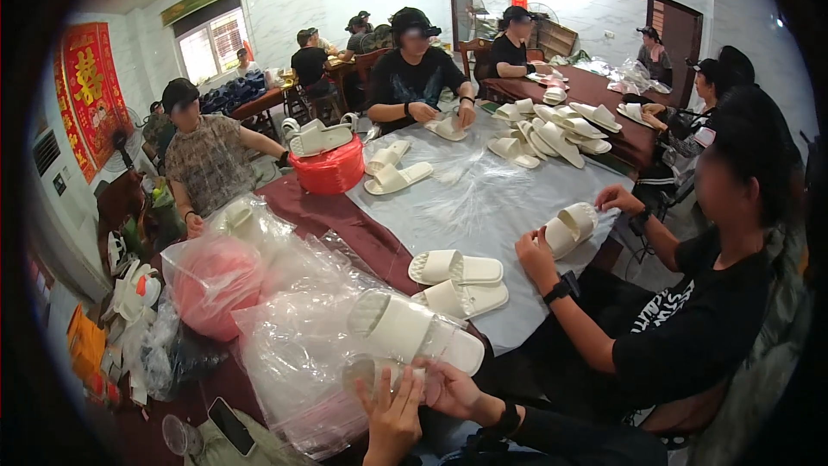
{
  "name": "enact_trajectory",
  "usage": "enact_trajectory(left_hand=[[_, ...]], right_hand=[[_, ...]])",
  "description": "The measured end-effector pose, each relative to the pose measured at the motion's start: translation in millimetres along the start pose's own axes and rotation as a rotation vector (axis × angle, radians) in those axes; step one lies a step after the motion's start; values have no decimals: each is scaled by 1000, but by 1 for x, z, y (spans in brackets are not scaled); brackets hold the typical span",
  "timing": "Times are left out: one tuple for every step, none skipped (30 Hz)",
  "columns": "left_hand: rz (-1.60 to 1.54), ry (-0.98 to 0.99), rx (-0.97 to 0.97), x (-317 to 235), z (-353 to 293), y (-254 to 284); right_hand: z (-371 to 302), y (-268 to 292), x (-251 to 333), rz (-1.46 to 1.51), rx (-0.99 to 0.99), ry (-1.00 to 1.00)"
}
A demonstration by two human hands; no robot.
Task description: Packing finished white slippers into clear plastic bags at a manufacturing table.
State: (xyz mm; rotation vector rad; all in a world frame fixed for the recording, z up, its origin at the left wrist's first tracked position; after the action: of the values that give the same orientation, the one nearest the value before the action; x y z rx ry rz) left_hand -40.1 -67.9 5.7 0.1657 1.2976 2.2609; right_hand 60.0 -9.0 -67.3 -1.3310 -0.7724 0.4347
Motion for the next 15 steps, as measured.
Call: enact_trajectory(left_hand=[[-4, -6, 1, -1, 0, -1], [-11, -5, 1, -2, 0, 0], [-15, 2, 1, -1, -2, 2], [-18, 0, 3, 2, -4, 3], [81, -26, 15, 6, -6, 5], [180, -53, 27, 9, -8, 6], [176, -58, 25, 11, -9, 6], [131, 34, -38, 17, -10, 8], [85, 127, -100, 24, -12, 10], [115, 115, -73, 29, -12, 13], [114, 115, -70, 34, -13, 16], [176, 122, 11, 36, -13, 18], [239, 130, 92, 36, -13, 20], [238, 128, 91, 35, -13, 23], [283, 107, 84, 32, -11, 29]], right_hand=[[3, 1, -1, 2, 7, 13], [4, 4, -2, 44, 44, -10], [4, -3, -2, 45, 42, -7], [4, -11, 0, -9, -21, 4], [4, -17, 2, -61, -84, 14], [4, -19, 4, -60, -85, 15], [4, -21, 6, -87, -101, -11], [3, -22, 7, -113, -117, -37], [2, -23, 9, -114, -118, -33], [3, -22, 8, -139, -124, -65], [3, -20, 7, -163, -129, -98], [2, -15, 6, -165, -130, -95], [2, -5, 3, -163, -138, -103], [2, 4, 2, -162, -146, -111], [2, 9, 4, -161, -148, -108]])
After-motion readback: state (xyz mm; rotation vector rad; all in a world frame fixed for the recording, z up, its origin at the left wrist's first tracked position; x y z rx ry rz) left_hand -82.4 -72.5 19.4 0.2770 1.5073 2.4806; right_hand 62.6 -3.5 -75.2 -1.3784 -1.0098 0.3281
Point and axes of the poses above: each hand's wrist, its own z-axis towards the middle knuckle, its own y-axis out of the back of the hand, x = y × z, the point moved 4 cm from there along z, towards the middle knuckle, and after that the axes turned 4 degrees about -y, right-handed, at the moved point
